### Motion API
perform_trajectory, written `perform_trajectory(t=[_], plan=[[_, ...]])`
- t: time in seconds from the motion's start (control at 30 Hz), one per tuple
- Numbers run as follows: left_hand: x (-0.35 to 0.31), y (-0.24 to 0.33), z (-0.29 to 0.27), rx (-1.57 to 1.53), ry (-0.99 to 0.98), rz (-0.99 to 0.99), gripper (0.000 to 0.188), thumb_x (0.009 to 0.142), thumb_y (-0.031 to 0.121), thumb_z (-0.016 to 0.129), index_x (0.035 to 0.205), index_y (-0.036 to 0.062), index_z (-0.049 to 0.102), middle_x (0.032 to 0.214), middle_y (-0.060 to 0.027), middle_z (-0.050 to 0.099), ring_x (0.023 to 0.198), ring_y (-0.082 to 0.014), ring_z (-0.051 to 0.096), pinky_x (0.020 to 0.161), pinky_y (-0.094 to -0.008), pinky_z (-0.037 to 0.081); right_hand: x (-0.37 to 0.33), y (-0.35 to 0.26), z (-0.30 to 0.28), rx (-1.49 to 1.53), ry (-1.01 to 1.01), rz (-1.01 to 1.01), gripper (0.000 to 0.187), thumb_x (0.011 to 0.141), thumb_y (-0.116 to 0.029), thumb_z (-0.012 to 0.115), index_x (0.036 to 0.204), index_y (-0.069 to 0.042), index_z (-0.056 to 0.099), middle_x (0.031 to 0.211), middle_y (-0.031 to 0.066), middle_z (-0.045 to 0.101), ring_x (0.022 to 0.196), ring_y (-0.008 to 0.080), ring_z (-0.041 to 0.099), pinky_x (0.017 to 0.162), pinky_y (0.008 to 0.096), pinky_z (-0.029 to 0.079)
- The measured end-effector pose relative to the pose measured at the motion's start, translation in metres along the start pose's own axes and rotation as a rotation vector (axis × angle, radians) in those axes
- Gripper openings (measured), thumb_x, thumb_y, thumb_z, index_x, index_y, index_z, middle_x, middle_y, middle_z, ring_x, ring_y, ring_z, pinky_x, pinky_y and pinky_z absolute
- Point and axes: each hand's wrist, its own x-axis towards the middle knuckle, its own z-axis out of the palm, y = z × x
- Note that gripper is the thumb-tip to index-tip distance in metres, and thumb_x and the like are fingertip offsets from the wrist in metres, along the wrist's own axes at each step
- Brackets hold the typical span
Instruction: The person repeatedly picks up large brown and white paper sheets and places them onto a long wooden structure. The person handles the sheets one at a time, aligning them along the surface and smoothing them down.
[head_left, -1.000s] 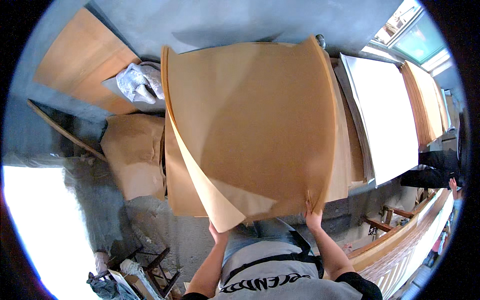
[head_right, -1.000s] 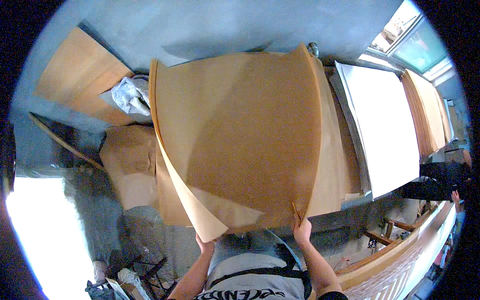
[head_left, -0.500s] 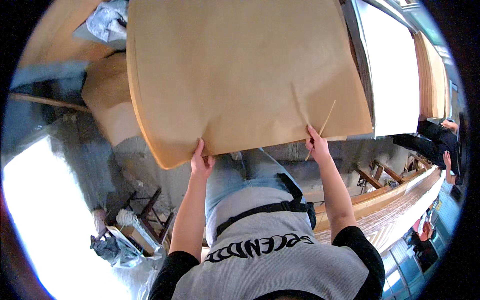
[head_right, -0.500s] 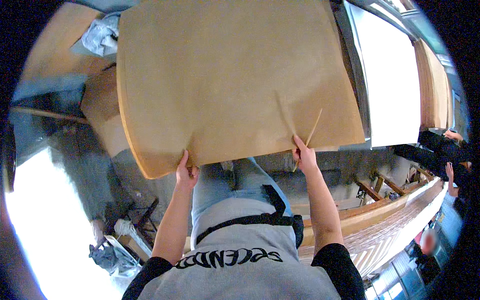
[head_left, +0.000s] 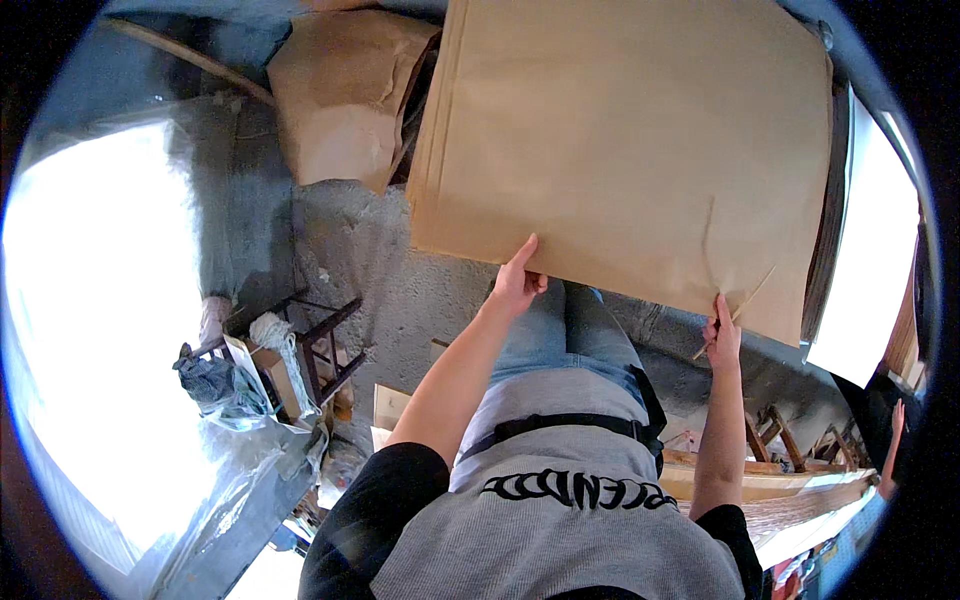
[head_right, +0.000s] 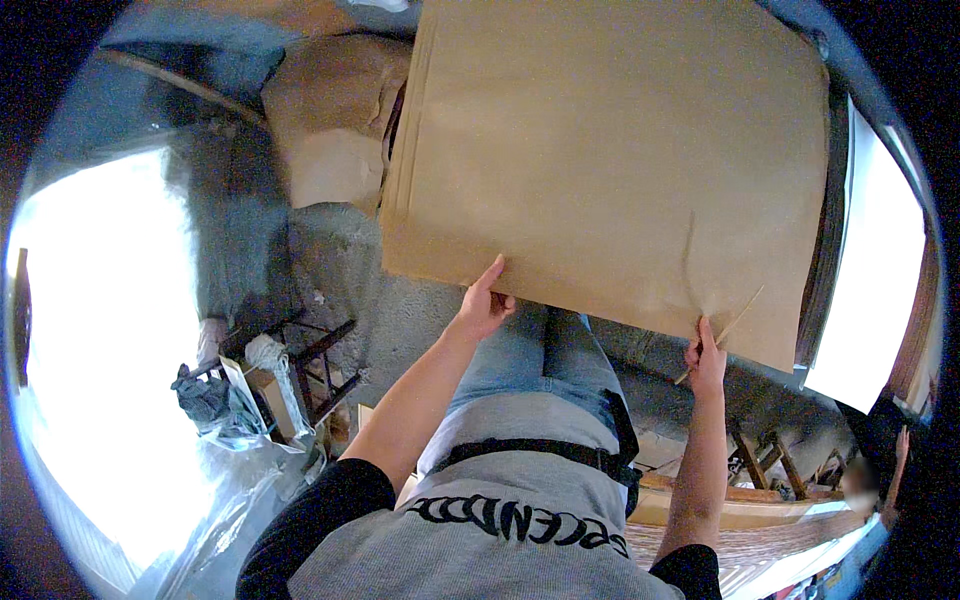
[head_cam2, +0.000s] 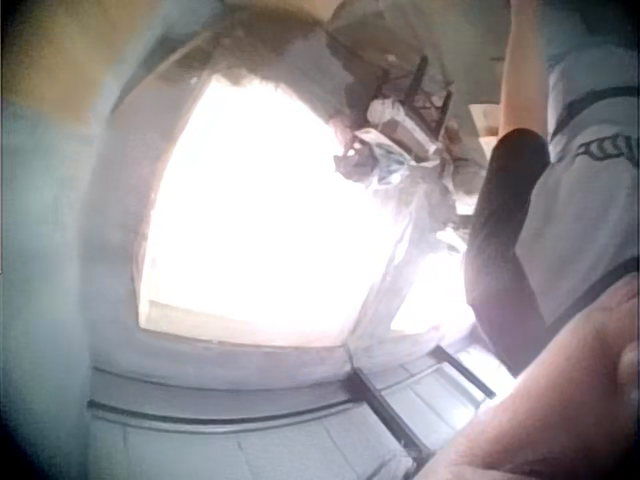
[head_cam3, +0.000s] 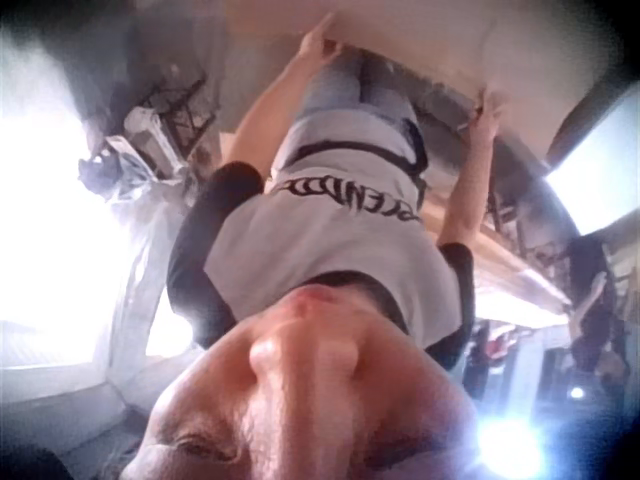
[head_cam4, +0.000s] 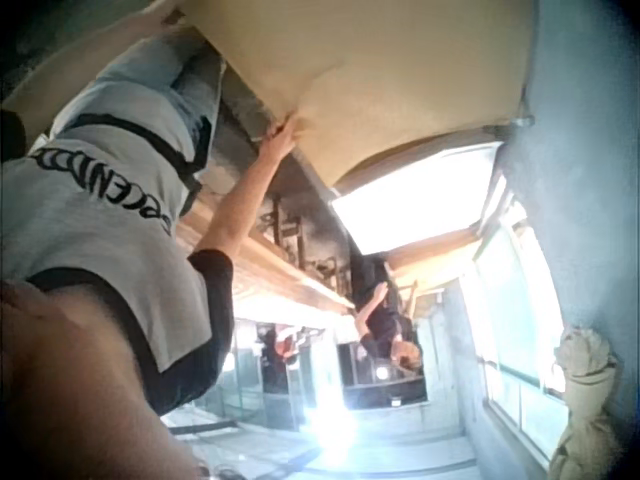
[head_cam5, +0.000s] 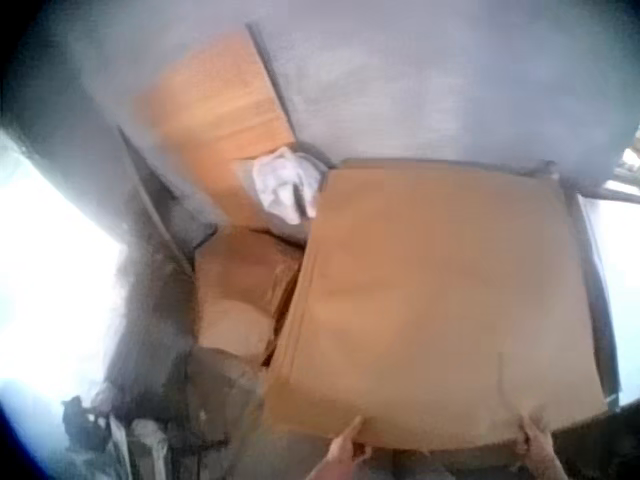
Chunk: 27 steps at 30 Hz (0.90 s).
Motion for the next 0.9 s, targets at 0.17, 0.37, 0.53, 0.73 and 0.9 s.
perform_trajectory(t=[0.17,0.37,0.53,0.73,0.9], plan=[[-0.003,-0.008,-0.007,-0.005,-0.051,-0.029,0.031,0.077,0.041,0.060,0.087,0.0128,0.052,0.065,-0.0022,0.054,0.042,-0.0150,0.048,0.037,-0.0261,0.036,-0.004,0.008,-0.012,0.006,-0.016,0.037,0.023,0.080,-0.032,0.061,0.072,-0.013,0.050,0.050,-0.0036,0.041,0.039,0.0055,0.034,0.035,0.0198,0.023],[-0.010,-0.015,-0.024,-0.021,0.001,-0.038,0.037,0.075,0.043,0.063,0.091,0.0112,0.052,0.068,-0.0029,0.052,0.043,-0.0144,0.049,0.035,-0.0257,0.035,-0.009,0.023,-0.030,0.015,0.018,0.086,0.022,0.081,-0.034,0.059,0.072,-0.015,0.050,0.053,-0.0045,0.041,0.041,0.0038,0.032,0.034,0.0180,0.020],[-0.022,0.008,-0.051,0.030,0.270,0.149,0.043,0.073,0.043,0.064,0.091,0.0091,0.045,0.070,-0.0025,0.044,0.045,-0.0125,0.041,0.035,-0.0247,0.031,-0.009,0.028,-0.026,0.111,0.047,0.066,0.021,0.081,-0.035,0.059,0.072,-0.018,0.051,0.052,-0.0048,0.039,0.041,0.0040,0.032,0.033,0.0182,0.019],[-0.032,0.088,-0.091,0.731,0.810,0.998,0.030,0.077,0.026,0.064,0.087,0.0059,0.045,0.075,-0.0040,0.044,0.062,-0.0146,0.041,0.056,-0.0287,0.039,-0.018,0.030,-0.013,0.082,0.092,0.056,0.021,0.079,-0.037,0.060,0.073,-0.019,0.052,0.053,-0.0051,0.038,0.041,0.0040,0.032,0.033,0.0176,0.019],[-0.021,0.151,-0.035,1.231,0.442,1.297,0.027,0.075,0.017,0.064,0.092,0.0045,0.047,0.083,-0.0080,0.048,0.076,-0.0224,0.047,0.067,-0.0331,0.040,-0.009,0.040,-0.012,0.118,0.153,0.024,0.029,0.080,-0.037,0.059,0.069,-0.013,0.046,0.054,-0.0026,0.040,0.040,0.0064,0.033,0.033,0.0200,0.022]])
